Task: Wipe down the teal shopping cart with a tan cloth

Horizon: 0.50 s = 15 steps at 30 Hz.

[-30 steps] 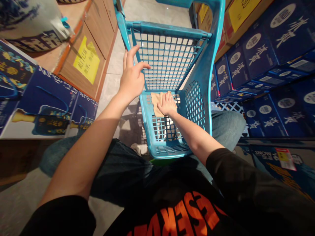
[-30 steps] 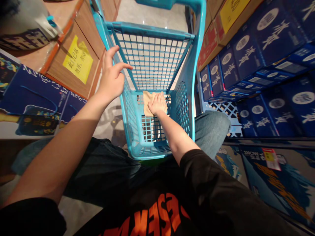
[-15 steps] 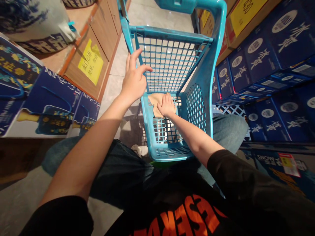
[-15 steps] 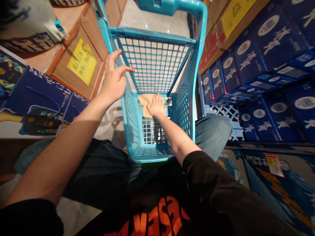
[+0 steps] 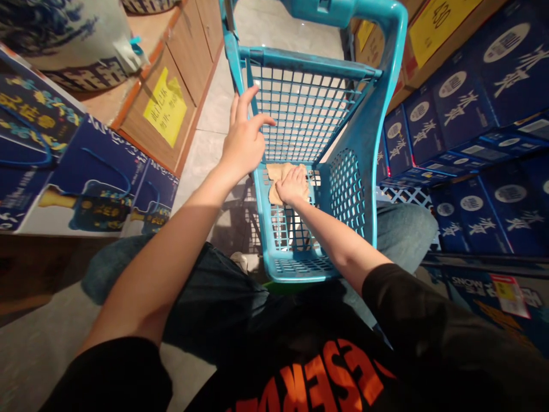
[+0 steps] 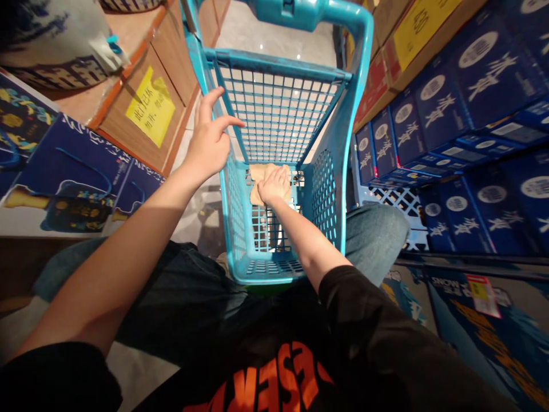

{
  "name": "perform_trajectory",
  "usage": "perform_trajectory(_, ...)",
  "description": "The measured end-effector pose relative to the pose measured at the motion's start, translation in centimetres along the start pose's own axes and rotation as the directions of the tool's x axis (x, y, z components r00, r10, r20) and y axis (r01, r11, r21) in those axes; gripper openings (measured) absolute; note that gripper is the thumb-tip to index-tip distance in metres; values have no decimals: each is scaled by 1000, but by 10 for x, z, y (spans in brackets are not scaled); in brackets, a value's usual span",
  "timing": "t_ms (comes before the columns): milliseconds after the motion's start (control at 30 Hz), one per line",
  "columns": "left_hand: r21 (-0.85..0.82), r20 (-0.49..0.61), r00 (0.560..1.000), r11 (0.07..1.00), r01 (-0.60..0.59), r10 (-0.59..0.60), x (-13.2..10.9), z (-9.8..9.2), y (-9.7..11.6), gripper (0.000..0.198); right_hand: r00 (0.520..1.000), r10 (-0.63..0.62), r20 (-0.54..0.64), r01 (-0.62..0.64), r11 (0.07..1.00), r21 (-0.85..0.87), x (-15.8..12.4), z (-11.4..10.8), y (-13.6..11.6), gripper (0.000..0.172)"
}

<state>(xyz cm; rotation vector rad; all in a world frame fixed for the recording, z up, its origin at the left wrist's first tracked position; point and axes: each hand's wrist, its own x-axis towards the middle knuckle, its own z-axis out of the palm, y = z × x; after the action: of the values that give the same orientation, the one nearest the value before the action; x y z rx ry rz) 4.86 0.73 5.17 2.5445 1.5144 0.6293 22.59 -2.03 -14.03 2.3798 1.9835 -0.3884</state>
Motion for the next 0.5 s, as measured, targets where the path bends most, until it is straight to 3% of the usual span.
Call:
perform_trajectory(100, -31, -29, 999, 999, 22, -23, 0, 0, 0, 72, 972, -231, 36, 231, 973, 16, 0, -3, 3, 81)
perform_trajectory(133, -29, -26, 999, 999, 21, -22, 0, 0, 0, 72, 969, -246, 39, 245, 969, 22, 0, -4, 5, 82)
perform_trajectory(267, -19, -13, 1000, 1000, 23, -24, -1, 1, 0, 75, 999, -33, 18, 32, 999, 11, 1, -5, 0, 86)
perform_trajectory(333, -27, -20, 999, 999, 29, -30, -1, 4, -2, 76, 987, -152, 50, 152, 988, 12, 1, -5, -5, 82)
perform_trajectory(400, -39, -33, 999, 999, 24, -26, -1, 6, -4, 76, 936, -337, 99, 336, 941, 34, 2, -5, -10, 79)
perform_trajectory(500, -52, -52, 999, 999, -6, 4, 0, 10, -10, 75, 914, -389, 118, 384, 921, 58, 5, -6, -13, 75)
